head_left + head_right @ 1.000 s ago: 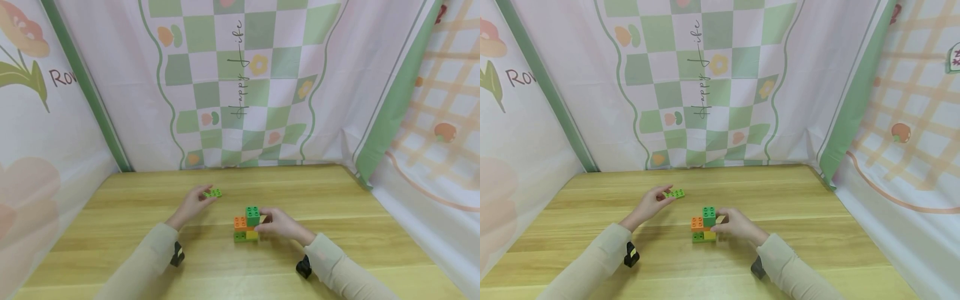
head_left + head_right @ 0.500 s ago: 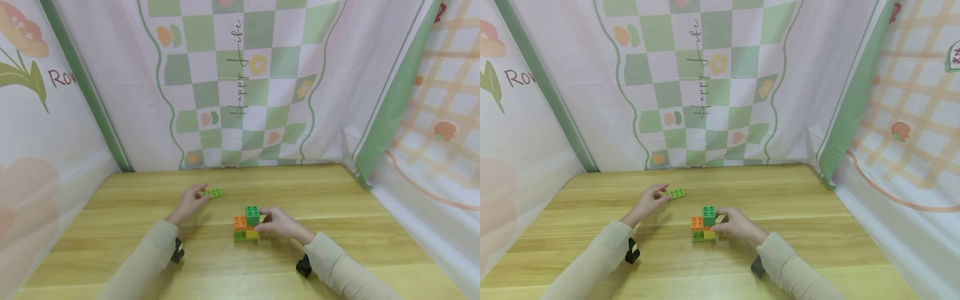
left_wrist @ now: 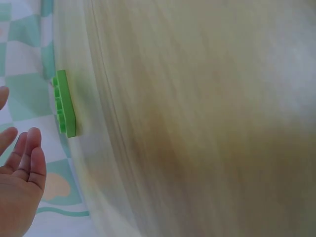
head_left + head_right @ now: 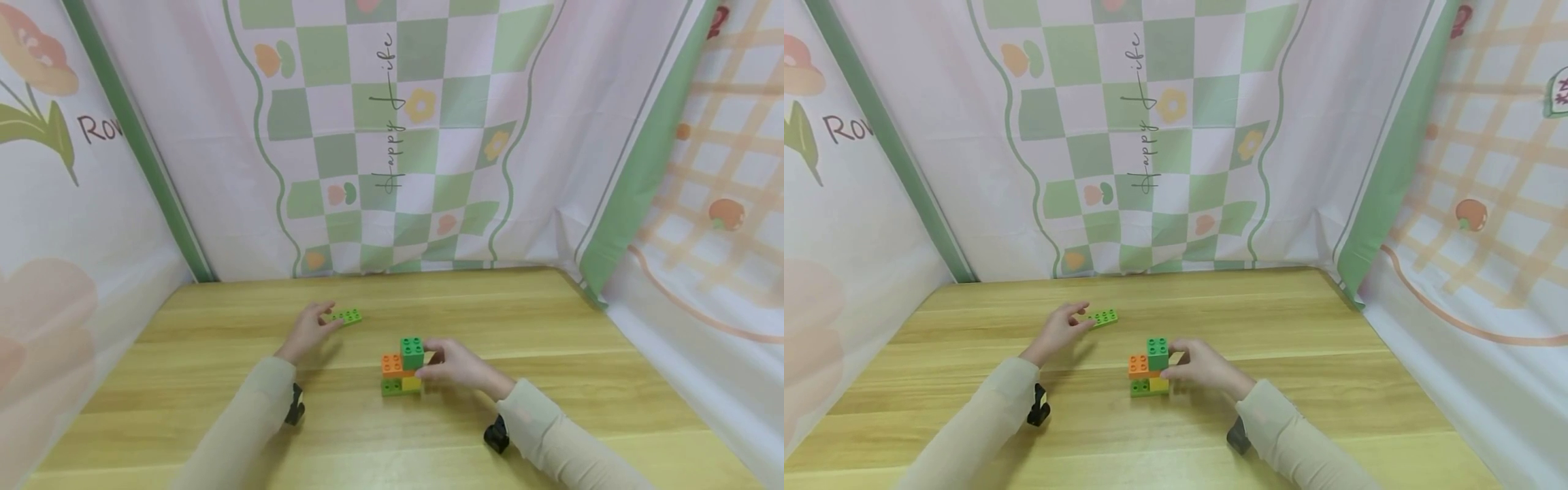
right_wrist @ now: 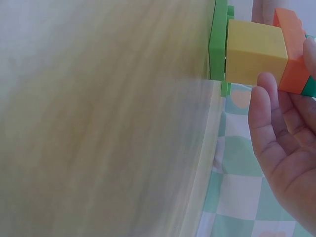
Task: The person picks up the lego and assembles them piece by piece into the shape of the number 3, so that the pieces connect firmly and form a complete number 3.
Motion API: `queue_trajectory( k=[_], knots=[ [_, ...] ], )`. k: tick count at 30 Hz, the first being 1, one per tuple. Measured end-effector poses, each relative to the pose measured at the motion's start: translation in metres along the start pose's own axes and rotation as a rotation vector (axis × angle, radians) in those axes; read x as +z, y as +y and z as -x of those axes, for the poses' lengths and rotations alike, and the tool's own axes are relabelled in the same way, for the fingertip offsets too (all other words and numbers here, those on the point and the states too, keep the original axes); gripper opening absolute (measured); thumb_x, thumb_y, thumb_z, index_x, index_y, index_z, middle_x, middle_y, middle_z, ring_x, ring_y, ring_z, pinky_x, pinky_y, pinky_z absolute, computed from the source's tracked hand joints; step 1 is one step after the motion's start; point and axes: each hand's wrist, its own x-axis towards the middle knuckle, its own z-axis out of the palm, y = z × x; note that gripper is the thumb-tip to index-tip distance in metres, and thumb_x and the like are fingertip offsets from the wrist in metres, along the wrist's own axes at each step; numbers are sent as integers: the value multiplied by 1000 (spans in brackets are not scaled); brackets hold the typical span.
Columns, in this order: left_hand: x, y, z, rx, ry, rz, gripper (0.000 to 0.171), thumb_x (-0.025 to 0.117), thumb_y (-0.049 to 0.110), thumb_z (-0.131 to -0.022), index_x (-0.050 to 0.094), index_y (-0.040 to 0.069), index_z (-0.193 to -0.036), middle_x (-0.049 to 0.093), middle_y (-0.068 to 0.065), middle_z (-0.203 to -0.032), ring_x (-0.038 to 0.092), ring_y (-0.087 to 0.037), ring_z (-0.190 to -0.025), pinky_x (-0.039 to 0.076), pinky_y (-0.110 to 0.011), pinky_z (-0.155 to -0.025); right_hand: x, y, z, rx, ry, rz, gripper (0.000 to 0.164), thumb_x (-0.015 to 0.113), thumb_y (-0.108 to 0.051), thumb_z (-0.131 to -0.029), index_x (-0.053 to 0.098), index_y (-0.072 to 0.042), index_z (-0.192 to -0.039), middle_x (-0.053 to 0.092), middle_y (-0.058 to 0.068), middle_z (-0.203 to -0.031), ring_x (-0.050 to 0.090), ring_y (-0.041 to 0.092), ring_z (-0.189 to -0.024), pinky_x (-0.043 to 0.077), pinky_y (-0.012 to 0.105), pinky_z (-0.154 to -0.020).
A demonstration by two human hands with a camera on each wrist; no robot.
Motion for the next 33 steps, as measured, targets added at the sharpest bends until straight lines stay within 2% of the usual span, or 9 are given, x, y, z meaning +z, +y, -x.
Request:
queue_trajectory(
  k=[10,17,21,27,33],
  knots=[
    [9,-2,-7,4,17,-23,53,65,17,-86,45,-3,-131,47,-24,-121,52,-26,-91,48,-38,-77,1,1,-1,1,-1,18,32,67,-13,-84,59,-2,-114,62,8,-104,61,19,-79,51,30,-68],
    [13,-11,-10,-5,7,-30,53,64,20,-87,45,-4,-131,46,-23,-122,53,-31,-98,46,-43,-85,2,0,-1,7,8,39,31,64,-5,-85,58,1,-115,61,11,-104,61,22,-79,51,30,-67],
    [15,-15,-11,-6,11,-33,54,65,18,-86,45,-5,-130,47,-24,-122,52,-33,-100,44,-44,-87,3,0,-1,16,9,41,30,65,-7,-85,58,0,-114,61,10,-104,61,20,-80,51,29,-69],
    [17,-16,-13,-39,16,-42,54,66,15,-84,46,-4,-130,46,-24,-128,51,-35,-106,41,-46,-91,1,0,0,4,-1,-8,32,67,-13,-84,59,-2,-113,61,8,-105,61,20,-80,51,30,-68],
    [20,-17,-17,-72,25,-21,55,67,12,-82,46,-3,-130,45,-24,-130,46,-37,-113,36,-48,-96,1,-1,0,7,1,-3,33,67,-13,-84,59,-2,-114,61,9,-107,60,20,-80,51,30,-69]
  ],
)
